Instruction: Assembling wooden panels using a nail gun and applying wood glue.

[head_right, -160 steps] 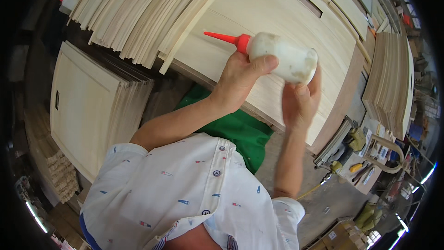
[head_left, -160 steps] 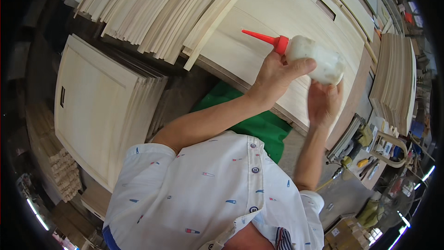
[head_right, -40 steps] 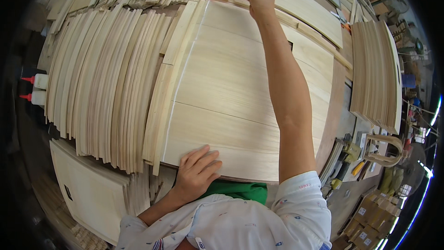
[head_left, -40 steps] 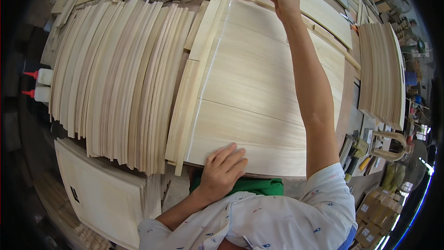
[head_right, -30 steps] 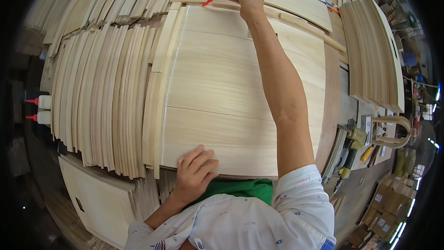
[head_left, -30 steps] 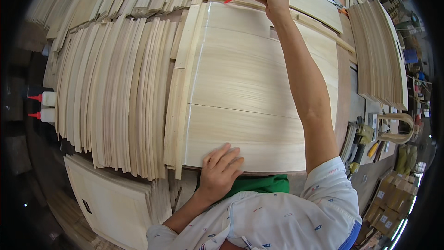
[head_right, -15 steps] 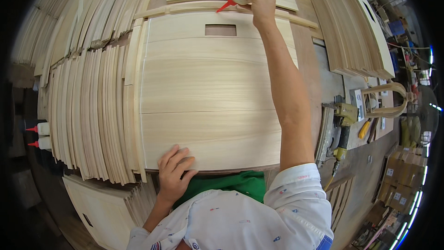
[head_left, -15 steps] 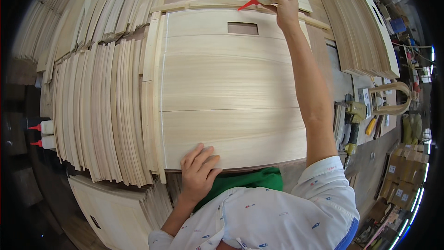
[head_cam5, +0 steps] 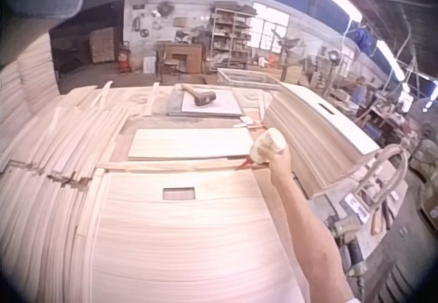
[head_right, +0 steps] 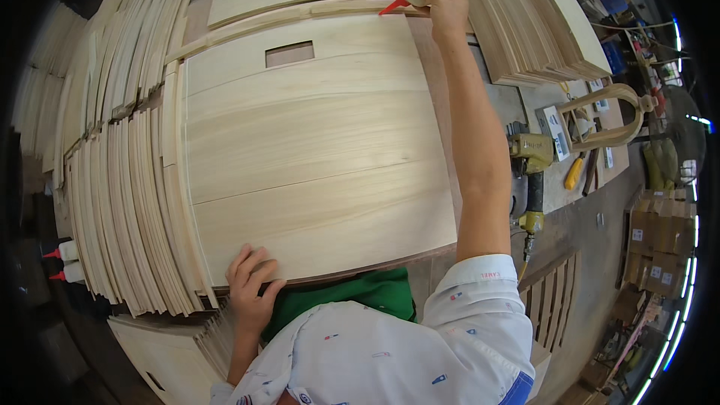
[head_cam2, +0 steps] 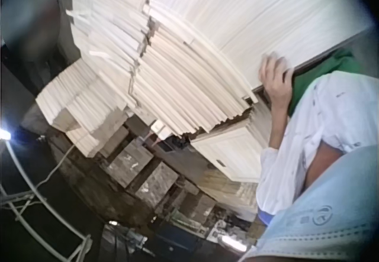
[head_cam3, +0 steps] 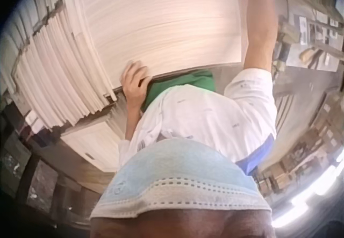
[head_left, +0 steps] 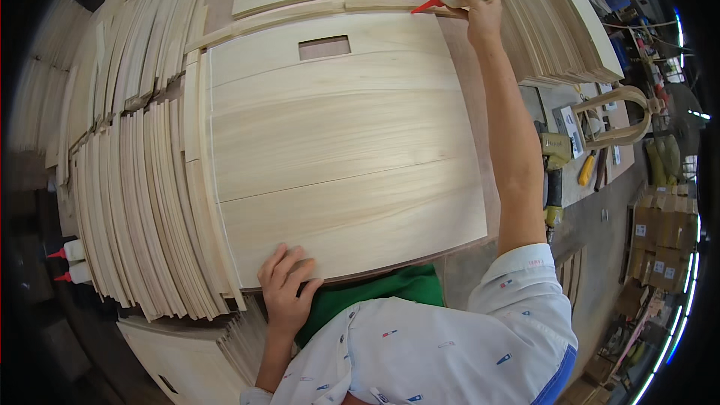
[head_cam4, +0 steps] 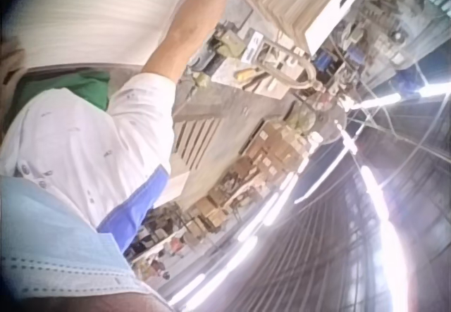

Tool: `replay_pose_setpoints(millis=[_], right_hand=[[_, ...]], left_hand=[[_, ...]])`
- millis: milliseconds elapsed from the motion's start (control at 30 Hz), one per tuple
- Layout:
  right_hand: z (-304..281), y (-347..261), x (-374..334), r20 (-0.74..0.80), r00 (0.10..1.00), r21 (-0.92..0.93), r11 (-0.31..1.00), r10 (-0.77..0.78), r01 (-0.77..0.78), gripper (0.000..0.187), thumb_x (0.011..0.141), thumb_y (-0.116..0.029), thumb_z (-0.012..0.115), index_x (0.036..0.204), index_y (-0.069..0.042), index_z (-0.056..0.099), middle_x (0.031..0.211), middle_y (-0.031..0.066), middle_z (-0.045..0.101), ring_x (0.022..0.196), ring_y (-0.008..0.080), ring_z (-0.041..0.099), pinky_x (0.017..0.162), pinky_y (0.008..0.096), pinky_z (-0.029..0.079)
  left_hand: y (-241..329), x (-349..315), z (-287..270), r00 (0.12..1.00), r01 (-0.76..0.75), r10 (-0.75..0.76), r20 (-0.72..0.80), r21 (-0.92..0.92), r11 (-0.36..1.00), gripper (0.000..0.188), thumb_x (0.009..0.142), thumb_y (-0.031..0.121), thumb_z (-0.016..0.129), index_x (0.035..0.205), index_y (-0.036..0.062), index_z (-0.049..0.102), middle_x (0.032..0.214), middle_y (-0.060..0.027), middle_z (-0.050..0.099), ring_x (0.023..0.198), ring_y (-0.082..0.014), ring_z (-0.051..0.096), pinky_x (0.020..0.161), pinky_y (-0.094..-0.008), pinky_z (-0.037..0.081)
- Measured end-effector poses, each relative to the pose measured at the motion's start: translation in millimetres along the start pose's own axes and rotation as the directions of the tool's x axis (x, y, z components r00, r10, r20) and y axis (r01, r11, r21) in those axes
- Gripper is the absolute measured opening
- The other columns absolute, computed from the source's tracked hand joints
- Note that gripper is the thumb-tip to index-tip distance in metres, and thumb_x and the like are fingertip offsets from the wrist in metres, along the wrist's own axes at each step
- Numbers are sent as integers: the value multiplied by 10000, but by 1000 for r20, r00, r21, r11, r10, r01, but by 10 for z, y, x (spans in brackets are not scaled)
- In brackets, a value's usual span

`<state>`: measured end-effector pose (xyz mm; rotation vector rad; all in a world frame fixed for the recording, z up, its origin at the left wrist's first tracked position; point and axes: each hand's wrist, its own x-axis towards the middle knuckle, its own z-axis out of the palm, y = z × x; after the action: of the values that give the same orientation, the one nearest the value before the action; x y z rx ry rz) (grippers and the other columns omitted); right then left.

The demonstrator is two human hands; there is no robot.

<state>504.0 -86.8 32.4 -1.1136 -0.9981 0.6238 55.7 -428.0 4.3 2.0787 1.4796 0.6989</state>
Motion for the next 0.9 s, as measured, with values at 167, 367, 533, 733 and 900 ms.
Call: replay_pose_setpoints(millis=[167,367,533,733,900], right_hand=[[-301,14,95,-47,999,-58,998,-4,1,330,801,-51,748,1102,-33,614,1031,91,662,921,234,678,675,376,624],[-528,121,196,-48,997,-50,997,-60,58,330,802,-61,742,1104,-26,612,1034,95,662,899,235,682,655,379,620],[-472,121,93,-87,996,-17,999,-35,33,335,817,-100,731,1119,-16,610,1016,104,669,901,240,686,630,366,620],[-434,-300,-243,-156,974,-112,977,165,-184,315,796,-37,695,1099,-26,608,966,72,672,794,190,680,605,305,559],[-540,-305,-477,-149,987,-56,996,59,-68,306,804,-49,686,1098,-24,608,957,75,675,781,201,687,600,310,567]], left_hand=[[-12,-2,5,1000,10,-10,5,15,1000,330,666,125,813,980,84,720,1226,-69,630,1246,-313,499,1013,-429,378],[-5,-2,9,1000,1,-1,9,16,1000,333,666,122,813,982,77,715,1218,-74,631,1242,-319,504,1018,-434,382],[-12,-23,3,1000,6,-6,16,14,1000,344,665,100,807,993,62,710,1227,-89,621,1257,-331,491,1031,-440,386],[-2,-24,5,999,16,-17,30,21,1000,358,664,71,789,1012,52,708,1246,-108,611,1277,-346,475,1052,-445,379],[-5,-13,22,1000,-2,1,8,20,1000,374,670,80,795,1034,64,710,1254,-89,611,1263,-332,489,1044,-443,362]])
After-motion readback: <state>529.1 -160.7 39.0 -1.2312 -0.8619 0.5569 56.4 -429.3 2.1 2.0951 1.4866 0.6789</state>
